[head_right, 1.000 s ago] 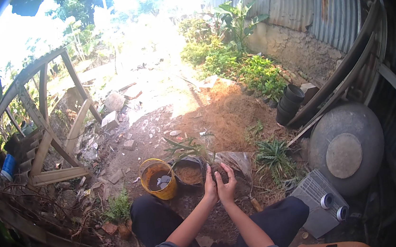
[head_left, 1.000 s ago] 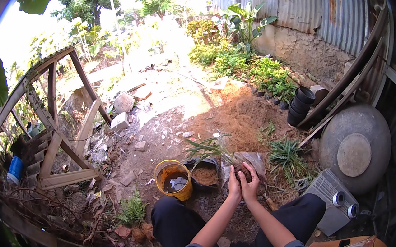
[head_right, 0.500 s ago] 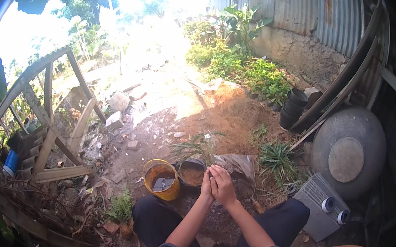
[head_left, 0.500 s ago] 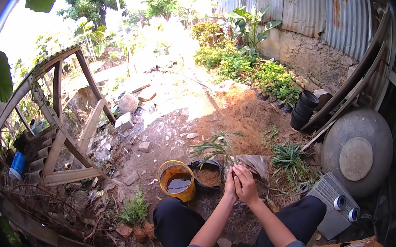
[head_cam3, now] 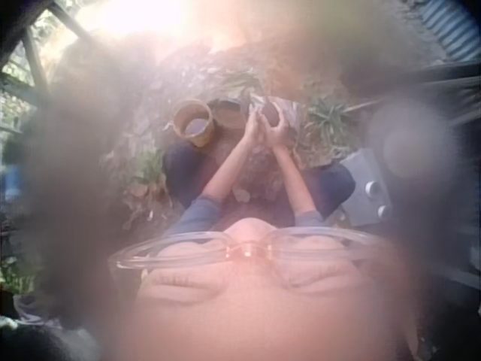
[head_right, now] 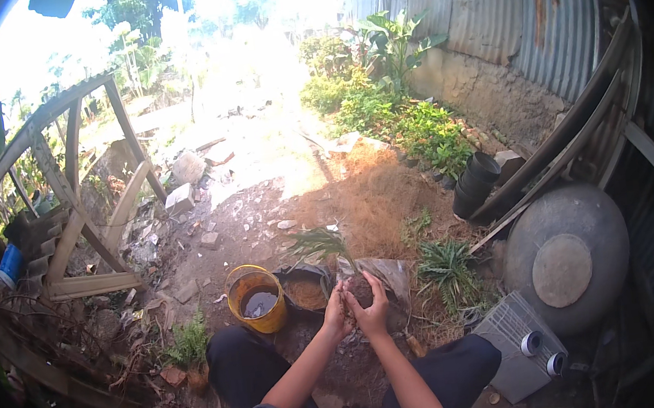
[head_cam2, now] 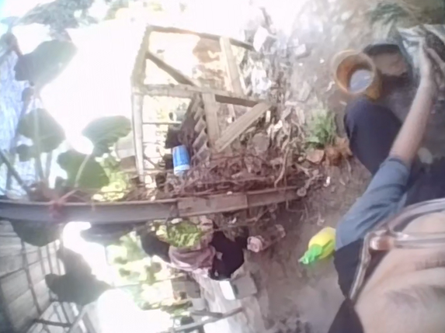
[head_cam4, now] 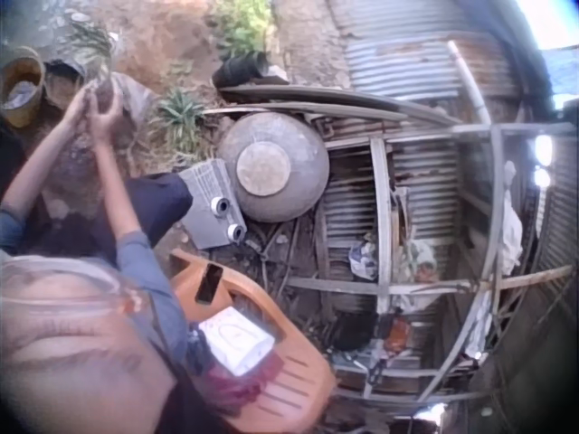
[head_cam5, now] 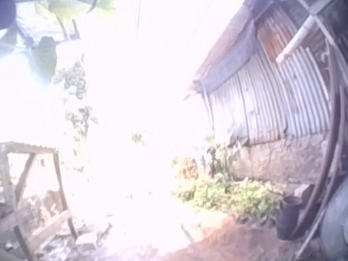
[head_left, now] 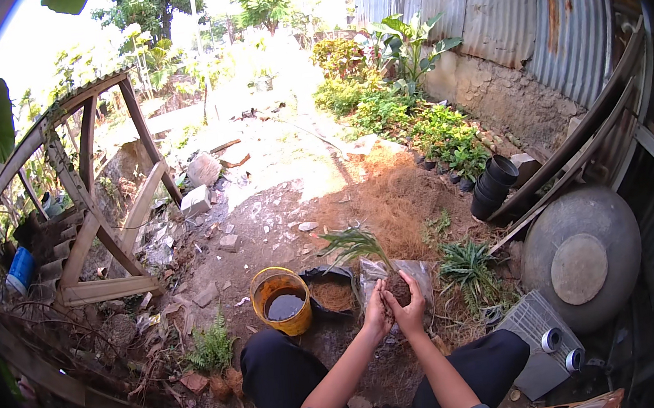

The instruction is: The person sits on the ground and repeatedly scoops soil from a yellow bucket and a pile of coconut coir. They mix the materials by hand and roll them into compact balls around the roots of small green plants. The finished balls are placed into a black plastic bag.

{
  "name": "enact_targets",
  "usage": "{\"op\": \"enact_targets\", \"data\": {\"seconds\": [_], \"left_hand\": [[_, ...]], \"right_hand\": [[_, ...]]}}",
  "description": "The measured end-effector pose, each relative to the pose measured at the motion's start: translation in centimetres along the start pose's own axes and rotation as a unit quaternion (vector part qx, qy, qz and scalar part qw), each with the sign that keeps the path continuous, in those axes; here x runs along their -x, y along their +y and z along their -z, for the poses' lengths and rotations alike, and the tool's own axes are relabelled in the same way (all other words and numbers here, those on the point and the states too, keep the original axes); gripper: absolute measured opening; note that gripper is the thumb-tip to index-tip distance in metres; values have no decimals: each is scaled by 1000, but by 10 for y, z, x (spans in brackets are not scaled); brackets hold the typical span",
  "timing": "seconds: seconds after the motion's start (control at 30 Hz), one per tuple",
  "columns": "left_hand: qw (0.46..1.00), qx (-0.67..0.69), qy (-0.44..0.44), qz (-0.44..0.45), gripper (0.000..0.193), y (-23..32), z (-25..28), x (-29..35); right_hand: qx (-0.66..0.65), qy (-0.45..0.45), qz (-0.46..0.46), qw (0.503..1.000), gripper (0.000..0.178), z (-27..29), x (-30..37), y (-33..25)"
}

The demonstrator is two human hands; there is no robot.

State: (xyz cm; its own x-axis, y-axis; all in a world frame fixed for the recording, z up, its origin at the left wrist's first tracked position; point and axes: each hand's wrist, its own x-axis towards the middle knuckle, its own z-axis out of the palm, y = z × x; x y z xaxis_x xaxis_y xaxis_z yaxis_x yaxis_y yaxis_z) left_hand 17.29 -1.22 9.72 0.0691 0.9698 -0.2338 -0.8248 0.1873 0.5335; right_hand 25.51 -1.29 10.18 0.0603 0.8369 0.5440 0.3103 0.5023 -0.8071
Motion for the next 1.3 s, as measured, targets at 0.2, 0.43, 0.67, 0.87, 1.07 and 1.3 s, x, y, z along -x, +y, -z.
{"op": "enact_targets", "data": {"seconds": [0.2,0.43,0.67,0.87,1.07,1.3], "left_hand": [[997,-55,9,-51,49,-4,-7,0],[997,73,15,37,42,-13,10,-16],[990,125,-68,12,41,-20,26,-34],[991,45,-127,-22,47,-18,28,-32],[999,2,-35,-40,43,6,27,-25],[987,-114,-76,-81,52,14,-6,-1]], "right_hand": [[-279,146,-180,932,46,-1,-9,27],[-51,8,-23,998,48,-10,4,2],[156,-100,136,973,36,-3,-9,-15],[101,-73,133,983,32,-12,-2,-11],[43,-102,74,991,36,-16,-14,-12],[-197,107,-156,962,40,-15,-13,4]]}}
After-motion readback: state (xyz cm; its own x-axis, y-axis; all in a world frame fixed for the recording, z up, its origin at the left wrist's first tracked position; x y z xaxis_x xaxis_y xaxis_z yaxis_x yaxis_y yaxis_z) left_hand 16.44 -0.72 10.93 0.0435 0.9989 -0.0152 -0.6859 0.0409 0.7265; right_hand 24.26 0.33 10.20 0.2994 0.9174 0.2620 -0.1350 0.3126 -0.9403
